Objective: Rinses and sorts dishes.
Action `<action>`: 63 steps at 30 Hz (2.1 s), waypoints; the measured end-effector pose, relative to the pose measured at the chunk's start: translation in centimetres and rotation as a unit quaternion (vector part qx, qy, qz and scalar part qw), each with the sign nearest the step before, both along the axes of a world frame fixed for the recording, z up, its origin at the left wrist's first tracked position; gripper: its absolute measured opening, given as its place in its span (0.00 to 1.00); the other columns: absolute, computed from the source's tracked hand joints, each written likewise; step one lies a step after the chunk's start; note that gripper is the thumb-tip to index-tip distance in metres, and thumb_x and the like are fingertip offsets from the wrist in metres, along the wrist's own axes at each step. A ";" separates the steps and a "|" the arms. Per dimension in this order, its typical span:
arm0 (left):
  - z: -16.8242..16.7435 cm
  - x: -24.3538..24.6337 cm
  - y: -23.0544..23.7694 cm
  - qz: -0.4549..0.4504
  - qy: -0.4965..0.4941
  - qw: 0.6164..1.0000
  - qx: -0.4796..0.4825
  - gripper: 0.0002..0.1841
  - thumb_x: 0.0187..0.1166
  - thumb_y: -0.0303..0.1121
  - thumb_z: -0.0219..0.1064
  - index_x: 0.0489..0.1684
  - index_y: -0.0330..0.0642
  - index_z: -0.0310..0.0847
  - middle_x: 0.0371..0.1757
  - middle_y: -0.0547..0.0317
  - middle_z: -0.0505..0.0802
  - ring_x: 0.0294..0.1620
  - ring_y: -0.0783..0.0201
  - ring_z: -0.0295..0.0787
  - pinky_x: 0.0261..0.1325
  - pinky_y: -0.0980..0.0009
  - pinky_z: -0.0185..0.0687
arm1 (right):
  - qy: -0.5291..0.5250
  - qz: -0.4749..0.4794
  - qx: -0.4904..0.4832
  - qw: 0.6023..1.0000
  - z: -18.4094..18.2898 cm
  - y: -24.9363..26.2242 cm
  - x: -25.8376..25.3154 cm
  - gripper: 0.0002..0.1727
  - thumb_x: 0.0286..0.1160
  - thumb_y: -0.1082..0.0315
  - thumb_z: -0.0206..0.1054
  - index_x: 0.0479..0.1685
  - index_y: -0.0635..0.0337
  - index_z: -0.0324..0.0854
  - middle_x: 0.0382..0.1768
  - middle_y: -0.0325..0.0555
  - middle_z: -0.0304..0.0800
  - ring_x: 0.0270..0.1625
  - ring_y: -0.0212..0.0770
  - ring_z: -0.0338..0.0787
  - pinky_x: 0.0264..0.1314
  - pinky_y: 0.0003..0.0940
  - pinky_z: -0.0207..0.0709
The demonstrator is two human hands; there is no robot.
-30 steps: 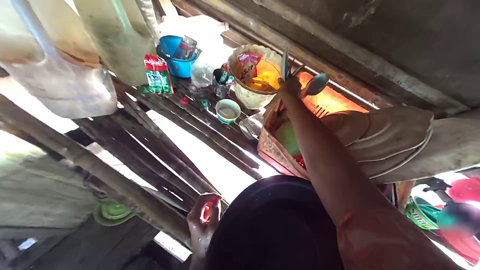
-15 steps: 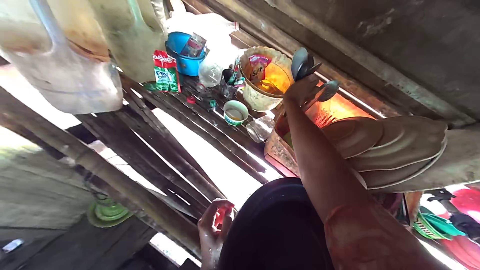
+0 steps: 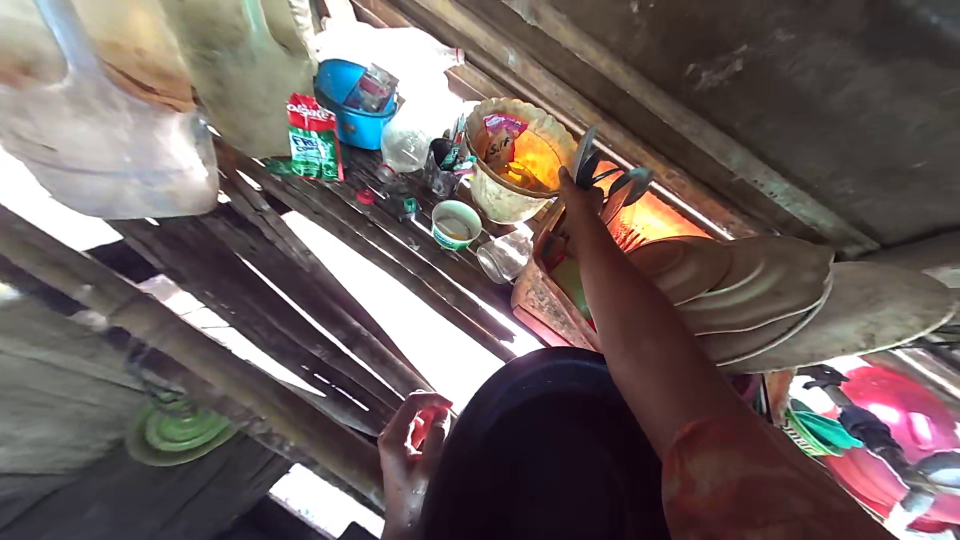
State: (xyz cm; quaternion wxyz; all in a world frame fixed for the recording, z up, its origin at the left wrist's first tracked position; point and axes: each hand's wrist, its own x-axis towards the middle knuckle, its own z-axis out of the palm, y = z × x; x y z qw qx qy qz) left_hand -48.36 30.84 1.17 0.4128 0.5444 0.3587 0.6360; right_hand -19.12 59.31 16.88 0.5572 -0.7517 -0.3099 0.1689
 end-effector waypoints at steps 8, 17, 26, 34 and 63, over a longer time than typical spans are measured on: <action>0.6 -0.1 0.2 -0.008 0.010 1.000 0.009 0.11 0.75 0.29 0.57 0.43 0.35 0.85 0.39 0.70 0.92 0.40 0.85 0.85 0.46 0.86 0.82 | -0.063 -0.051 -0.067 0.994 0.5 0.1 -0.9 0.53 0.68 0.52 0.79 0.85 0.75 0.54 0.80 0.70 0.67 0.83 0.59 0.71 0.83 0.48 0.68; 0.4 -0.1 0.3 -0.008 0.009 1.000 0.001 0.11 0.74 0.28 0.57 0.43 0.35 0.85 0.39 0.69 0.92 0.39 0.83 0.86 0.44 0.86 0.81 | 0.022 -0.082 -0.028 0.996 1.4 0.3 -0.9 0.54 0.58 0.64 0.82 0.87 0.67 0.51 0.73 0.66 0.74 0.73 0.56 0.79 0.70 0.51 0.79; 0.8 -0.2 0.3 -0.008 0.011 1.000 -0.002 0.11 0.73 0.27 0.56 0.44 0.34 0.84 0.38 0.71 0.92 0.38 0.86 0.84 0.42 0.87 0.79 | -0.122 -0.033 -0.154 0.980 5.5 -1.3 -1.2 0.32 0.73 0.63 0.74 0.73 0.74 0.73 0.73 0.66 0.76 0.78 0.56 0.76 0.78 0.49 0.71; 0.7 -0.2 0.4 0.003 0.019 1.000 -0.004 0.12 0.72 0.25 0.54 0.42 0.33 0.84 0.39 0.69 0.92 0.39 0.86 0.84 0.43 0.88 0.78 | -0.305 -0.139 -0.228 0.914 6.8 -2.7 -1.6 0.54 0.60 0.54 0.80 0.88 0.64 0.56 0.85 0.67 0.59 0.87 0.61 0.64 0.83 0.48 0.66; 0.9 -0.2 0.4 0.003 0.020 1.000 -0.002 0.13 0.73 0.26 0.53 0.42 0.33 0.84 0.38 0.70 0.91 0.38 0.86 0.83 0.41 0.87 0.77 | -0.583 0.147 -0.354 0.716 12.1 -5.7 -2.8 0.26 0.70 0.60 0.76 0.58 0.76 0.81 0.63 0.76 0.82 0.71 0.75 0.79 0.73 0.79 0.59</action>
